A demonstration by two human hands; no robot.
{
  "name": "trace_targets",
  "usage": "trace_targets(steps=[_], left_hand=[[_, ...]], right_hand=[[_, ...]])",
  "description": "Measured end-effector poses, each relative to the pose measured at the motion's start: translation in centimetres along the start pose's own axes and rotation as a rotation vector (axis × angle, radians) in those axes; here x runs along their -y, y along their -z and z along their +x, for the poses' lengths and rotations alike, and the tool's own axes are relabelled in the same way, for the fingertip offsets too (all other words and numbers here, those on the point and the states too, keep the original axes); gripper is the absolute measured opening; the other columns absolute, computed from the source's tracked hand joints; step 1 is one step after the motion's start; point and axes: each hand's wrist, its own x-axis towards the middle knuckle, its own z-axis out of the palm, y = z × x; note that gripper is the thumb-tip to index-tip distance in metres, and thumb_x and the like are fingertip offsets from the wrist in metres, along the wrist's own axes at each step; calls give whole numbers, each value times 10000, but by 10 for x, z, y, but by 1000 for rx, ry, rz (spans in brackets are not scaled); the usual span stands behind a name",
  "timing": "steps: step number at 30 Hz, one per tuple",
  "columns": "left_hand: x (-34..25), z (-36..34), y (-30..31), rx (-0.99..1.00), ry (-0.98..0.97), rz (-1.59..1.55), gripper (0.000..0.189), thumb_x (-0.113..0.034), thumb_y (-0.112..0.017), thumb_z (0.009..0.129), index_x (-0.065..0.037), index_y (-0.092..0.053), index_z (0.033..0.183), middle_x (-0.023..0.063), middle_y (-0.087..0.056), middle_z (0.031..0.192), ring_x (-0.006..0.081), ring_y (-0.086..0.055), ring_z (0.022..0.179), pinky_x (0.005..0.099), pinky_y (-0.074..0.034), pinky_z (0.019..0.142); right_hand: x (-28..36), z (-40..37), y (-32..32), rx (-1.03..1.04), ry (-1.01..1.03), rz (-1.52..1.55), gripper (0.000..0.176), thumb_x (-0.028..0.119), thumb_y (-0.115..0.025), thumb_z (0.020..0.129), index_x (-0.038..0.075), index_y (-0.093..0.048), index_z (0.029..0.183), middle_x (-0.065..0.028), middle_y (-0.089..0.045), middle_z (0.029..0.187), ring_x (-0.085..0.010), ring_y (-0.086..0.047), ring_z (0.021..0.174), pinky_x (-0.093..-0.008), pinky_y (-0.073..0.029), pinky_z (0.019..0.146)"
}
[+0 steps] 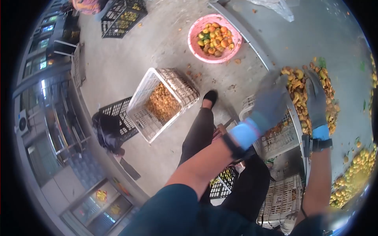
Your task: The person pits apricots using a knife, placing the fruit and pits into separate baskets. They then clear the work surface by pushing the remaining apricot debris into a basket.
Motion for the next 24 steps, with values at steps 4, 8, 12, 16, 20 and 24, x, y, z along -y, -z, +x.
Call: trace_targets(steps=[4,8,12,16,20,24], left_hand=[[40,-111,103,-113,412,-173,380,-105,-561,917,32,-523,1269,184,-556,1261,257,-525,1189,353,-386,1034],[104,-224,212,-123,653,-9,372,-153,-471,979,69,-511,1275,177,-565,1266,227,-512,1203,314,-365,1058],[161,-229,249,-60,890,320,356,-239,-536,946,31,-606,1167,143,-663,1109,221,-604,1026,312,-439,926],[258,-223,245,82,853,379,397,-275,-534,930,37,-611,1163,130,-667,1105,212,-595,1041,290,-426,932],[259,-201,214,37,971,58,410,-225,-548,939,45,-562,1246,109,-618,1204,177,-543,1123,290,-397,989],[267,-220,206,7,1049,-153,397,-181,-557,955,45,-531,1280,99,-586,1248,167,-524,1156,278,-386,1012]], right_hand=[[28,-53,-18,-80,129,-234,280,173,-531,954,28,-623,1175,-154,-607,1216,-287,-515,1226,-371,-373,1049],[50,-124,-15,-32,39,18,254,104,-548,925,22,-635,1149,-167,-624,1174,-294,-558,1165,-377,-417,1001],[36,-194,-25,120,-289,187,277,128,-567,911,29,-628,1162,-171,-620,1175,-294,-585,1119,-375,-455,952],[-26,-245,-97,169,-421,-31,488,216,-641,850,48,-523,1292,-183,-559,1268,-328,-536,1181,-389,-426,994],[-90,-281,-202,307,-623,-66,734,306,-733,738,92,-431,1372,-187,-515,1325,-369,-487,1222,-417,-403,1019],[-84,-271,-255,491,-689,-425,610,293,-681,782,140,-456,1328,-154,-567,1206,-330,-573,1105,-447,-460,916]])
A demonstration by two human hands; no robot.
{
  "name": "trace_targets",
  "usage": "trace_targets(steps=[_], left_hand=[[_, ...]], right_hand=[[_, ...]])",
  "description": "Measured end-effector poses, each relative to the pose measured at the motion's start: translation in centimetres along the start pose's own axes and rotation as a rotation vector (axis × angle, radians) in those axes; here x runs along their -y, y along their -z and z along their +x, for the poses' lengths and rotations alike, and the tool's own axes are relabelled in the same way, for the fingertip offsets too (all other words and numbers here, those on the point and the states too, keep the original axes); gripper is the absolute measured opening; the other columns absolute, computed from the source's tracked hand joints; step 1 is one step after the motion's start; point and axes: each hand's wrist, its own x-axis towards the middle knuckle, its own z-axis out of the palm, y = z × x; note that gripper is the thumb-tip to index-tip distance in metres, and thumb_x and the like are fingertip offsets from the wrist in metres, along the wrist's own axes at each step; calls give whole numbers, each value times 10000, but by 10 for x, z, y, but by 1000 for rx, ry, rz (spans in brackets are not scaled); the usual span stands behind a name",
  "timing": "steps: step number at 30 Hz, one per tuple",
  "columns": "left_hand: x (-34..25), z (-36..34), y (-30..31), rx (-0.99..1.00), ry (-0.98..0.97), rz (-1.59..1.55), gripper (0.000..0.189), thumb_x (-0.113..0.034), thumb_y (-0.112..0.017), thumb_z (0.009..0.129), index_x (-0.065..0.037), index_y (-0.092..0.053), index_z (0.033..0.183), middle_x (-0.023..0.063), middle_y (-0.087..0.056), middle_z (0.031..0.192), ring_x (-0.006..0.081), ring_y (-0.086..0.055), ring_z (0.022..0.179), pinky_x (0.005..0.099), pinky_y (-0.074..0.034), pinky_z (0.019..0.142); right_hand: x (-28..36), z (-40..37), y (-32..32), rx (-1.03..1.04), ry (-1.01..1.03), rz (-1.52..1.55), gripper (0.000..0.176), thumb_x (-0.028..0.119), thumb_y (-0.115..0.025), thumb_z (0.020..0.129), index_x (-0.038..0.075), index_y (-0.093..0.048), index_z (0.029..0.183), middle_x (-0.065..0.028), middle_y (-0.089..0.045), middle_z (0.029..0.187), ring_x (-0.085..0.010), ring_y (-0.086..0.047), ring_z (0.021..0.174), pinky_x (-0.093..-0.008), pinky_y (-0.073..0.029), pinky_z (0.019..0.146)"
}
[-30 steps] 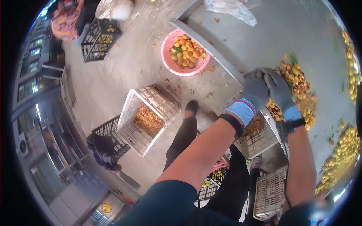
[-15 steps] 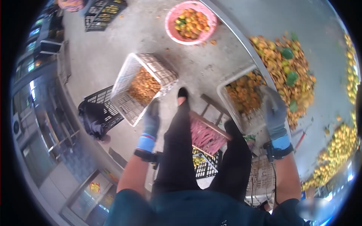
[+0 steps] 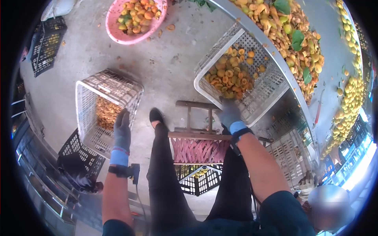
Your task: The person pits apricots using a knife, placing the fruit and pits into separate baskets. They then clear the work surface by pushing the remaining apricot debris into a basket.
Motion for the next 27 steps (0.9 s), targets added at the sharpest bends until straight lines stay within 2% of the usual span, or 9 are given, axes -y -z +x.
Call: trace_targets(steps=[5,10,16,17,18,19,20,21,27], left_hand=[[65,1,38,-83,-40,63,374,-159,-523,966,43,-527,1280,114,-582,1243,189,-530,1146,289,-388,1008],[177,101,138,-78,-130,168,392,-207,-506,968,4,-536,1297,106,-600,1182,213,-544,1063,316,-405,955],[133,203,135,0,144,-115,447,-112,-460,940,-167,-475,1384,48,-576,1132,159,-558,978,324,-460,749],[167,235,164,394,-187,272,379,-81,-489,897,-146,-550,1266,49,-571,1136,192,-569,969,348,-473,730],[175,256,171,338,-515,990,340,-63,-490,881,-102,-558,1212,75,-585,1121,216,-574,1001,359,-472,772],[178,270,168,232,-856,1699,303,-45,-491,865,-58,-565,1158,101,-599,1107,239,-580,1033,369,-472,813],[182,268,160,31,-475,1269,249,-66,-484,869,-34,-591,1092,123,-619,1094,252,-578,1039,364,-454,859],[201,229,172,55,-480,1264,249,-66,-484,869,-34,-591,1092,123,-619,1094,252,-578,1039,364,-454,859],[142,209,143,212,-429,2106,355,-161,-457,903,4,-564,1199,164,-590,1191,274,-559,1119,392,-401,994]], right_hand=[[-12,2,7,-32,11,-27,285,125,-576,775,135,-643,1052,-116,-667,964,-315,-632,978,-441,-495,828],[-116,-16,11,-238,-26,-83,320,92,-534,797,174,-653,1084,-132,-673,976,-351,-636,923,-437,-508,798],[-218,-35,31,-326,-150,-76,297,76,-563,801,159,-676,1062,-138,-679,1002,-347,-643,920,-407,-519,800],[-220,-39,35,-239,-261,-33,309,115,-633,767,148,-675,1071,-113,-681,1016,-316,-646,942,-375,-513,843],[-227,-45,35,-150,-374,14,349,155,-704,733,138,-675,1080,-87,-683,1031,-285,-648,963,-343,-507,885],[-258,-51,12,-235,-192,-175,344,70,-668,716,117,-680,1056,-86,-686,1021,-271,-649,973,-333,-508,893],[-274,-58,-1,-236,-210,-186,344,70,-668,716,117,-680,1056,-86,-686,1021,-271,-649,973,-333,-508,893],[-286,-70,-13,-269,-150,-212,347,45,-654,708,109,-679,1048,-90,-685,1021,-266,-649,975,-335,-509,890],[-294,-118,-51,-202,-278,-128,497,174,-840,618,78,-664,1073,-115,-659,1071,-314,-621,982,-382,-495,895]])
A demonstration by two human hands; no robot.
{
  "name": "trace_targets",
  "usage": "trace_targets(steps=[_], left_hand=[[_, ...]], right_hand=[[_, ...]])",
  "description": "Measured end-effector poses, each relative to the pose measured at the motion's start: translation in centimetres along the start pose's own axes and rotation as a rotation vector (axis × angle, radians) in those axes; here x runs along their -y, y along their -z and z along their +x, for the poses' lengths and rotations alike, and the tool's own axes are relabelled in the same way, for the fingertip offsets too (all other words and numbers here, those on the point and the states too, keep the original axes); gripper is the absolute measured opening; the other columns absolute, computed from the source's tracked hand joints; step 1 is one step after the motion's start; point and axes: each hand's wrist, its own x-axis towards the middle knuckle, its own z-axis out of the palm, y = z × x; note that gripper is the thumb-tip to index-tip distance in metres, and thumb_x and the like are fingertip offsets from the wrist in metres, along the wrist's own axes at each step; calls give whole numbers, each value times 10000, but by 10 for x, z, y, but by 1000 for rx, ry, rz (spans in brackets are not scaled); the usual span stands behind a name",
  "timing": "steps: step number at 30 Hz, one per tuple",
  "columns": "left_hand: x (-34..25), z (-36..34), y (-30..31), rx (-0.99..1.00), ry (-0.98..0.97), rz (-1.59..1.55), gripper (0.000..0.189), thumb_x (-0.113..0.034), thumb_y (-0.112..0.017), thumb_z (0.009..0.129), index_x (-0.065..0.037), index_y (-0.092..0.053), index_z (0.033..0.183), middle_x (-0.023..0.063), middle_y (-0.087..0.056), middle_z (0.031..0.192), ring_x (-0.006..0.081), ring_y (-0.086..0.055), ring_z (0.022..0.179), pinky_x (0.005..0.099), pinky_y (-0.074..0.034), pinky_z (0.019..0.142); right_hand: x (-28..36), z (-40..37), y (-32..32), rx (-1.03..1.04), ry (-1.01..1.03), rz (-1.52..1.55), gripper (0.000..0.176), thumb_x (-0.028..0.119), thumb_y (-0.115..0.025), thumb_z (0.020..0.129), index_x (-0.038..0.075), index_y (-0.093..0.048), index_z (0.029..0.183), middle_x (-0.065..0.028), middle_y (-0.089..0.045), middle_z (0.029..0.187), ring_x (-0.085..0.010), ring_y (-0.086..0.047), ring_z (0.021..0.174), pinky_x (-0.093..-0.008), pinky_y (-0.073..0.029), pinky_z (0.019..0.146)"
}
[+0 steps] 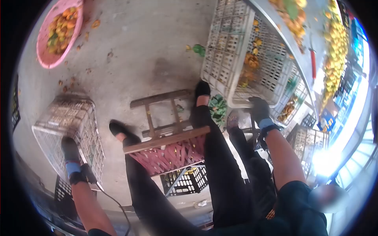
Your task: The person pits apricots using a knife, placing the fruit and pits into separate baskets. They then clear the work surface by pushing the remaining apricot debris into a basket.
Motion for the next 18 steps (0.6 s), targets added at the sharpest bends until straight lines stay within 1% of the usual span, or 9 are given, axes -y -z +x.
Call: trace_targets(steps=[2,5,8,13,14,15,16,17,18], left_hand=[[-5,1,19,9,-45,131,376,-177,-453,909,10,-560,1217,171,-585,1207,277,-556,1133,396,-392,1016],[-9,8,3,-410,-138,-444,283,-141,-467,886,-1,-622,1078,153,-622,1110,295,-585,1049,445,-433,949],[-57,-16,17,-297,-203,-1160,249,-110,-470,895,0,-619,1061,118,-625,1073,256,-583,1025,393,-444,918],[-134,-17,109,-16,-294,-2237,197,-57,-474,910,3,-615,1034,60,-629,1011,192,-579,987,306,-463,867],[-157,-36,158,-335,-241,-1420,181,-16,-467,885,1,-620,979,40,-620,920,188,-583,908,313,-459,832],[-183,-45,201,-517,-343,-1135,168,5,-469,860,8,-621,932,54,-626,861,199,-589,847,314,-458,797],[-209,-58,249,-362,-236,-1660,160,21,-485,846,6,-623,926,52,-618,843,178,-579,830,294,-458,786],[-216,-44,261,-317,-312,-1563,142,19,-502,862,-7,-611,950,35,-607,885,153,-565,853,273,-459,804],[-240,-24,264,-204,-295,-1919,113,-11,-509,887,-36,-588,965,23,-585,920,132,-543,862,266,-462,808]], right_hand=[[-2,-1,-8,67,-17,-15,446,203,-759,704,79,-646,1118,-155,-656,1077,-330,-618,994,-417,-492,886],[35,-16,21,-179,171,147,353,115,-545,760,116,-647,1098,-129,-655,1060,-342,-607,996,-451,-480,871],[92,-38,72,-138,34,432,351,117,-574,791,99,-606,1140,-166,-637,1035,-360,-592,995,-449,-472,894],[149,-70,81,-65,215,841,282,111,-562,889,69,-608,1164,-156,-640,1097,-332,-615,1026,-387,-478,909],[163,-75,79,-59,232,873,282,111,-562,889,69,-608,1164,-156,-640,1097,-332,-615,1026,-387,-478,909],[178,-79,77,-57,208,910,272,105,-562,890,67,-614,1154,-155,-646,1080,-329,-622,1010,-383,-485,892],[193,-82,75,-58,186,948,262,99,-562,890,65,-620,1143,-155,-651,1064,-327,-629,995,-379,-491,876],[206,-86,73,-65,211,984,262,99,-562,890,65,-620,1143,-155,-651,1064,-327,-629,995,-379,-491,876],[216,-91,72,-58,233,1033,260,97,-563,889,62,-624,1140,-158,-656,1051,-327,-634,983,-377,-496,862]])
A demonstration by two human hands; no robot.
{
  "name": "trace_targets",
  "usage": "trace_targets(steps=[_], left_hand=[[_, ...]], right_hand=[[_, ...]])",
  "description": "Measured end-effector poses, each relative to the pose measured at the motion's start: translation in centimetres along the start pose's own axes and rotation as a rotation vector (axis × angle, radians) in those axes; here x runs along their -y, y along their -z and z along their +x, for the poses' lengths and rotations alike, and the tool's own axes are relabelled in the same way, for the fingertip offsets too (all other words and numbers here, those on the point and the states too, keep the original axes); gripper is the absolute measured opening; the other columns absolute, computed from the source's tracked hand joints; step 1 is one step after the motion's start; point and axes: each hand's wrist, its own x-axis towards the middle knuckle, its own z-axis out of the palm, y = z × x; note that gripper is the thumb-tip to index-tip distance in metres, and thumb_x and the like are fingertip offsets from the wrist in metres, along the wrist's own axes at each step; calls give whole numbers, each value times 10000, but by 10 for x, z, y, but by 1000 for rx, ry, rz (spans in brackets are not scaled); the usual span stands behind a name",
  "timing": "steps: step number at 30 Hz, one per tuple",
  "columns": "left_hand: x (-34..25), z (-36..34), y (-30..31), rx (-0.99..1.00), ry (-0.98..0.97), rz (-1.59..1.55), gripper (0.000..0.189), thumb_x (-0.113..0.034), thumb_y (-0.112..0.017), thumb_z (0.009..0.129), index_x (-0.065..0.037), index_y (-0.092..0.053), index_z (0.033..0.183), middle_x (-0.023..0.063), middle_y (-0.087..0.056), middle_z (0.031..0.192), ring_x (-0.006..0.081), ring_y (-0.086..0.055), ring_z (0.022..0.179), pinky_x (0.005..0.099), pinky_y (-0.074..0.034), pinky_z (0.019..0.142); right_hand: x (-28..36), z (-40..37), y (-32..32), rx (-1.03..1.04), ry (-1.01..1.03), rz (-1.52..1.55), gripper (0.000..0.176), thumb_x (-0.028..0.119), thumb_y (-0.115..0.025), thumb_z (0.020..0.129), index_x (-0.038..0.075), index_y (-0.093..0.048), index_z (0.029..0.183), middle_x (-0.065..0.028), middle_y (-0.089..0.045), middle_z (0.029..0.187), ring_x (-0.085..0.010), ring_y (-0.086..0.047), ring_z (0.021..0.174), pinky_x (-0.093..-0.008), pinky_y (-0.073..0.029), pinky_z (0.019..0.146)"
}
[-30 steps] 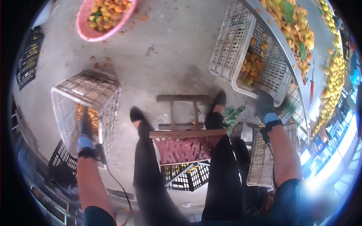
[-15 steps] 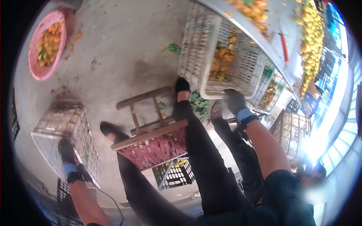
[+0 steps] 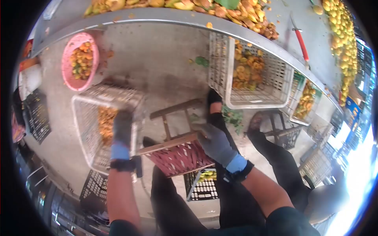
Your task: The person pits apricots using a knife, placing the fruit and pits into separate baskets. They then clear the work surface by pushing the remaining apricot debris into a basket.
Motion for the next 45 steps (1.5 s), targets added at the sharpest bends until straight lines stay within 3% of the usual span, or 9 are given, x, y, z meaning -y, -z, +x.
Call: trace_targets(steps=[3,4,7,8,15,17,25,32,45], left_hand=[[-9,35,-56,145,-97,-114,91,-20,-543,861,-52,-611,913,51,-597,890,197,-571,813,309,-478,774],[-68,24,-100,147,-348,705,62,-37,-626,768,-51,-644,826,94,-615,869,244,-592,797,327,-486,732],[-69,76,-154,168,-576,889,207,-89,-737,657,-56,-676,852,97,-642,965,282,-612,877,349,-518,804],[-139,67,-181,184,-1074,1109,290,-125,-753,652,-46,-678,921,78,-648,981,272,-610,912,343,-515,831],[-219,45,-248,459,-698,904,205,-100,-588,899,-8,-653,1070,88,-662,1011,226,-641,940,309,-516,829],[-244,-3,-241,386,120,-159,264,-110,-506,943,14,-624,1144,139,-675,1058,257,-656,949,354,-503,886],[-411,65,-64,-194,-705,458,307,-146,-525,958,-4,-578,1226,150,-629,1170,220,-599,1083,357,-477,926],[-443,148,-145,-72,-1067,964,479,-343,-665,829,-27,-593,1182,190,-608,1131,359,-578,1065,422,-466,913],[-425,141,-128,32,-868,595,255,-256,-641,865,-29,-686,971,147,-664,999,288,-648,892,358,-514,759]], right_hand=[[27,-5,-1,50,-13,159,269,88,-565,885,63,-632,1145,-164,-664,1034,-321,-641,980,-364,-508,830],[31,-6,3,57,-31,205,273,84,-558,889,66,-631,1152,-163,-665,1030,-314,-642,980,-355,-506,830],[33,-3,26,81,-32,242,277,50,-543,891,43,-626,1155,-160,-672,1016,-298,-653,969,-334,-505,833],[30,-3,34,11,9,258,267,46,-555,879,50,-636,1133,-159,-667,984,-297,-656,908,-339,-514,780],[74,30,157,-239,204,201,252,-24,-557,853,9,-636,1090,-182,-666,1022,-230,-666,905,-304,-521,785],[95,46,196,-460,257,260,258,-10,-550,875,-5,-603,1127,-195,-659,1078,-251,-662,954,-324,-517,842],[89,167,283,-693,145,-243,472,94,-647,874,56,-511,1324,-159,-629,1171,-279,-642,1017,-333,-510,859],[159,205,201,-417,103,-449,391,247,-687,834,162,-608,1208,-106,-653,1031,-315,-647,885,-415,-523,759],[231,268,151,-387,472,-220,220,61,-673,826,62,-668,1046,-115,-647,1121,-192,-657,939,-304,-526,822]])
